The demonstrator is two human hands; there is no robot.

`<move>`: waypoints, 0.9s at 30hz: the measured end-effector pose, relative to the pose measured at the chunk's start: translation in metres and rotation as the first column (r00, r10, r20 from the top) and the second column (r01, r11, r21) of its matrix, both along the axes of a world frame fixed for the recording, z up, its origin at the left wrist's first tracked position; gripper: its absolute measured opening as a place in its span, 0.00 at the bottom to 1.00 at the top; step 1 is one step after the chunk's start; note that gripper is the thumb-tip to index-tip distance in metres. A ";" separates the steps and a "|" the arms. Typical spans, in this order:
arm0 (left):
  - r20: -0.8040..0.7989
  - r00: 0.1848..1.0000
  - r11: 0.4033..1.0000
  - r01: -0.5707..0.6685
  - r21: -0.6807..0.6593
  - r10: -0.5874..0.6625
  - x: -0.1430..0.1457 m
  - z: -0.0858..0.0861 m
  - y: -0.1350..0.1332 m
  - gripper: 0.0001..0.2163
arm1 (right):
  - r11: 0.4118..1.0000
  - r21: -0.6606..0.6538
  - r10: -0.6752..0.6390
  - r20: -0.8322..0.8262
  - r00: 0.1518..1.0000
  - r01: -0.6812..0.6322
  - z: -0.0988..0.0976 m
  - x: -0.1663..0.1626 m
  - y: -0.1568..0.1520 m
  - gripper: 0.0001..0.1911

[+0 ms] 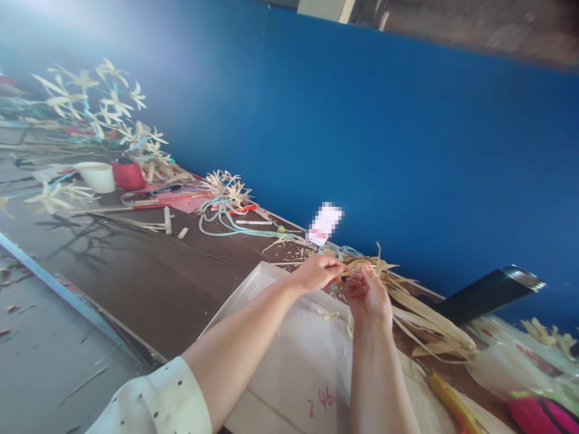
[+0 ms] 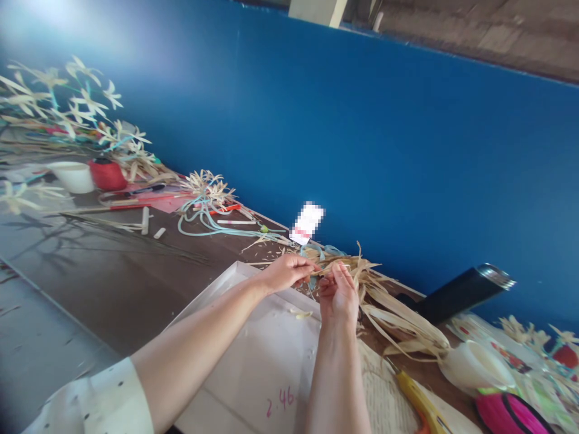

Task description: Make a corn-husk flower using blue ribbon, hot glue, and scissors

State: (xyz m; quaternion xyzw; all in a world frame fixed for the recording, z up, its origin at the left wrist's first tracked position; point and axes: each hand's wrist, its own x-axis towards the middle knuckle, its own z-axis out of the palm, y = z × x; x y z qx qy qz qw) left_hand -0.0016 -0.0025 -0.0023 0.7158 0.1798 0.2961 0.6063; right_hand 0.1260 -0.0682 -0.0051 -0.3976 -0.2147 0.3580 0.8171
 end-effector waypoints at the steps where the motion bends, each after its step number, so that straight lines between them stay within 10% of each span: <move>1: -0.008 1.000 1.000 -0.006 0.006 0.006 0.000 0.000 0.000 0.18 | 1.000 -0.001 0.009 0.016 1.000 -0.009 0.000 0.000 0.000 0.17; 13: -0.013 1.000 0.999 -0.007 0.036 0.007 0.000 -0.002 0.000 0.19 | 0.997 0.014 -0.072 -0.102 0.992 0.074 0.000 -0.003 0.002 0.17; 27: -0.040 0.992 0.992 -0.118 -0.049 0.116 -0.002 0.004 -0.005 0.20 | 0.977 -0.010 -0.211 0.127 0.969 0.214 -0.001 -0.005 0.004 0.17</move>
